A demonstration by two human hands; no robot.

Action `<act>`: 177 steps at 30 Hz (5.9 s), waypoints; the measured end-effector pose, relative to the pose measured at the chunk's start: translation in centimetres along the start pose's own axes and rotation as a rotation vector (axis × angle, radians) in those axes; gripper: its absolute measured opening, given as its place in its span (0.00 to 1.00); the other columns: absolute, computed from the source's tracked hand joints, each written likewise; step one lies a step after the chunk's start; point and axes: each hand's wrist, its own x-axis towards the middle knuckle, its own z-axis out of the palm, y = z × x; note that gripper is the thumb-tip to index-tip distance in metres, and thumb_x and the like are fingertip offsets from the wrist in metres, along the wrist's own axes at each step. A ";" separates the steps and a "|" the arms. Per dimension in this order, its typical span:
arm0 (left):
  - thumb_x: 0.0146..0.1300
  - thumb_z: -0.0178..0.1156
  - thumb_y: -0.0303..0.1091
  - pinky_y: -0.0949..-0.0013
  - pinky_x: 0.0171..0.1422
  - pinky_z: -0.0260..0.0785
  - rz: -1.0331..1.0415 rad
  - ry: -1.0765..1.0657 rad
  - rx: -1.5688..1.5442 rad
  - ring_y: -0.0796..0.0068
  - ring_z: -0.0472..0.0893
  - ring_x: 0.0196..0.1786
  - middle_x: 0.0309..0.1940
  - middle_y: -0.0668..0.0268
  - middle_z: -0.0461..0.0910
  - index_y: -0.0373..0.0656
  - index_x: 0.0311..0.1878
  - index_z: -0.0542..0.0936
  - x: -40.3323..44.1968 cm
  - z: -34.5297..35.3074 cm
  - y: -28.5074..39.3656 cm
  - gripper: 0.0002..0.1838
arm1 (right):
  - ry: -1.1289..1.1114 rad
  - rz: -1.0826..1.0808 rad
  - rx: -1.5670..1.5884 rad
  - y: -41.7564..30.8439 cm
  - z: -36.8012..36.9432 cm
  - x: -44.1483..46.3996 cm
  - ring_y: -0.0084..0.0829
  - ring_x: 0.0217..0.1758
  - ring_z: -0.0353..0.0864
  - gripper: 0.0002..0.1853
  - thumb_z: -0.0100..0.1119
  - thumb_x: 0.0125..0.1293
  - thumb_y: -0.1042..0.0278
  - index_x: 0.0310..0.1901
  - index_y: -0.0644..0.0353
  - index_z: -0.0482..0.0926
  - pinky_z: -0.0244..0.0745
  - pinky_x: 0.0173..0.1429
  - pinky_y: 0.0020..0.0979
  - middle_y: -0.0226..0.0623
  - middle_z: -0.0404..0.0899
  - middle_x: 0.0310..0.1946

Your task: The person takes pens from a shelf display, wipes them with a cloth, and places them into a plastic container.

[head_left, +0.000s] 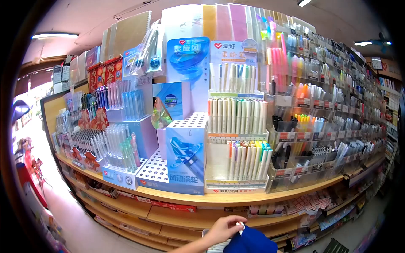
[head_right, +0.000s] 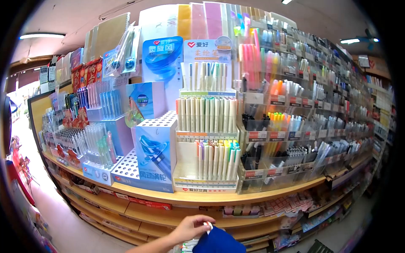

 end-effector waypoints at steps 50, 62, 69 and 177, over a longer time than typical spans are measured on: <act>0.55 0.63 0.38 0.75 0.23 0.62 0.025 0.311 0.297 0.83 0.71 0.18 0.14 0.67 0.74 0.37 0.24 0.78 -0.2 -1.3 -5.3 0.13 | -0.361 0.276 0.836 3.6 4.8 1.6 0.24 0.25 0.76 0.11 0.54 0.61 0.64 0.42 0.58 0.76 0.72 0.30 0.23 0.31 0.78 0.27; 0.57 0.61 0.40 0.76 0.22 0.59 -0.065 0.418 0.117 0.87 0.67 0.19 0.13 0.69 0.72 0.35 0.21 0.77 1.4 -4.0 -4.3 0.17 | -0.436 0.801 1.274 2.8 4.7 -0.5 0.23 0.30 0.77 0.15 0.58 0.60 0.60 0.43 0.61 0.76 0.69 0.33 0.21 0.30 0.76 0.28; 0.58 0.60 0.39 0.74 0.23 0.61 -0.045 0.270 0.187 0.84 0.68 0.19 0.13 0.68 0.73 0.36 0.23 0.78 0.7 -2.4 -4.1 0.15 | -0.362 0.673 1.093 2.3 4.4 1.0 0.35 0.27 0.75 0.12 0.62 0.52 0.61 0.35 0.57 0.75 0.69 0.33 0.29 0.36 0.76 0.27; 0.69 0.47 0.35 0.78 0.22 0.62 -0.369 -0.314 -0.666 0.82 0.69 0.21 0.26 0.69 0.68 0.38 0.49 0.66 -4.0 3.1 -6.5 0.11 | 0.257 0.259 -0.330 6.7 2.6 0.4 0.45 0.31 0.71 0.26 0.69 0.29 0.55 0.37 0.51 0.78 0.61 0.32 0.39 0.40 0.71 0.25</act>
